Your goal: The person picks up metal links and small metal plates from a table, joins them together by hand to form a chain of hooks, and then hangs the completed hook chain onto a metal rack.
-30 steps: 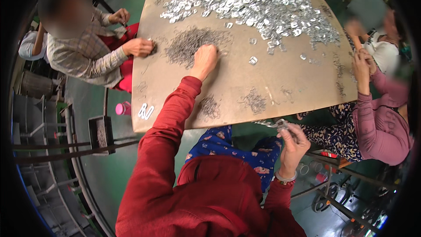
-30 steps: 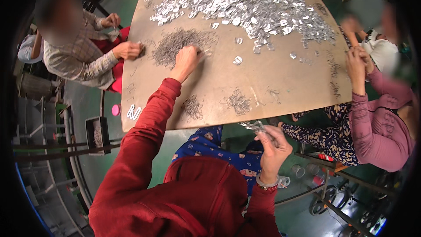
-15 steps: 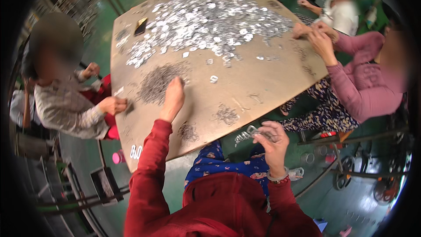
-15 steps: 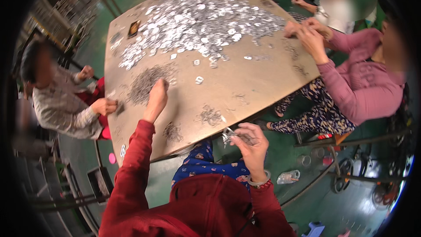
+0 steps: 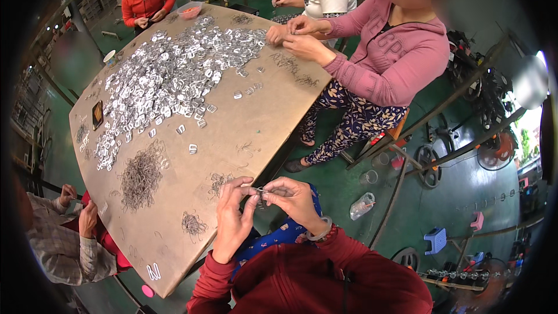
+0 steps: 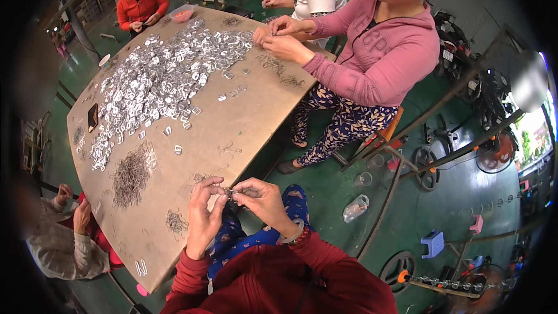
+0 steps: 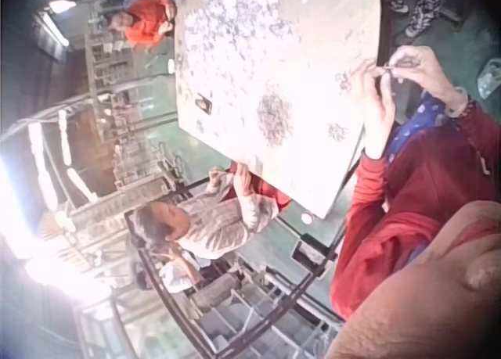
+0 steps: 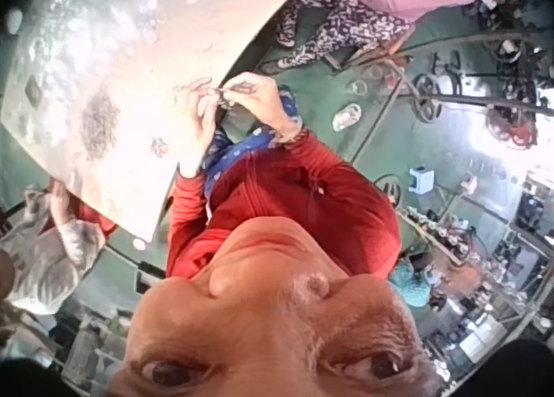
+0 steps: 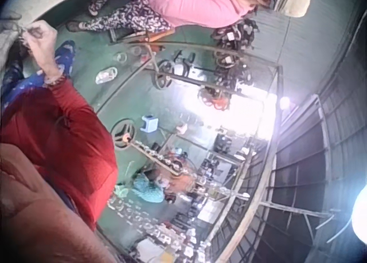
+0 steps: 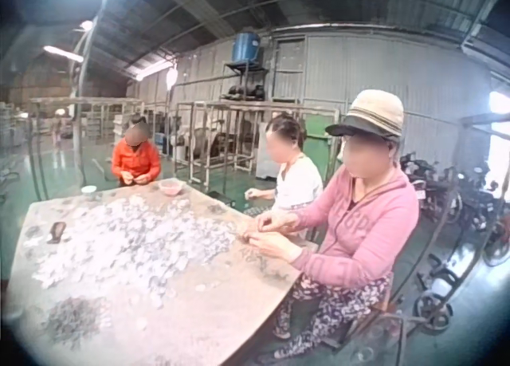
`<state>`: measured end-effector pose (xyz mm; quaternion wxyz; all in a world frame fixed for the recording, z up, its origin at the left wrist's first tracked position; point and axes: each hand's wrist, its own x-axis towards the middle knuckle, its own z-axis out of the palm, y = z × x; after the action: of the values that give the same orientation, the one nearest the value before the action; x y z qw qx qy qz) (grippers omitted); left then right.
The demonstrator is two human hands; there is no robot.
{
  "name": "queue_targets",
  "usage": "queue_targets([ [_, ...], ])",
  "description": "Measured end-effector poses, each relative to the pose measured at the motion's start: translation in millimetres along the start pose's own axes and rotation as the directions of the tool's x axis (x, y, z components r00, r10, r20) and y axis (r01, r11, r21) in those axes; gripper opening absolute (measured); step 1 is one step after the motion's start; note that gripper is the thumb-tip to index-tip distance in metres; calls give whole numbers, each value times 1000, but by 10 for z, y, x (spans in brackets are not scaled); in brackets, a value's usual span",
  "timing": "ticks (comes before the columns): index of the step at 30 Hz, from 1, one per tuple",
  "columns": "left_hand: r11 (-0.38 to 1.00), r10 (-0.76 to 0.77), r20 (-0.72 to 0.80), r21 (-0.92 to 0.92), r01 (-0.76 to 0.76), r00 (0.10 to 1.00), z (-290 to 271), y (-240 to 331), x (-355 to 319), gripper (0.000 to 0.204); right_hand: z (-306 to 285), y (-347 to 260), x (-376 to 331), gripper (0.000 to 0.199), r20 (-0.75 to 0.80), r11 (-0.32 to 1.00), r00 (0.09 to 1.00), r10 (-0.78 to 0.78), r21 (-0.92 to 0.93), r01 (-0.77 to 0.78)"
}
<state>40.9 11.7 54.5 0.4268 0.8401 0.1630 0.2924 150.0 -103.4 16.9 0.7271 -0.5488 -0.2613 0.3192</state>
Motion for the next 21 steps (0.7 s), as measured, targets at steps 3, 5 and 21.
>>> queue_targets([
  [3, 997, 37, -32, 67, -35, 999, 78, -19, 27, 11, 28, -12, -4, 11, -51, 999, 998, -27, -30, 25],
  [5, 997, 33, -60, 73, -28, 998, 86, -45, 27, 11, 49, -8, 20, 12, -67, 998, 997, -48, -32, 46],
  [21, 971, 55, 11, -235, -50, 998, 71, -566, -100, 9, -176, 44, 441, 13, 166, 986, 986, 33, -164, -5],
])
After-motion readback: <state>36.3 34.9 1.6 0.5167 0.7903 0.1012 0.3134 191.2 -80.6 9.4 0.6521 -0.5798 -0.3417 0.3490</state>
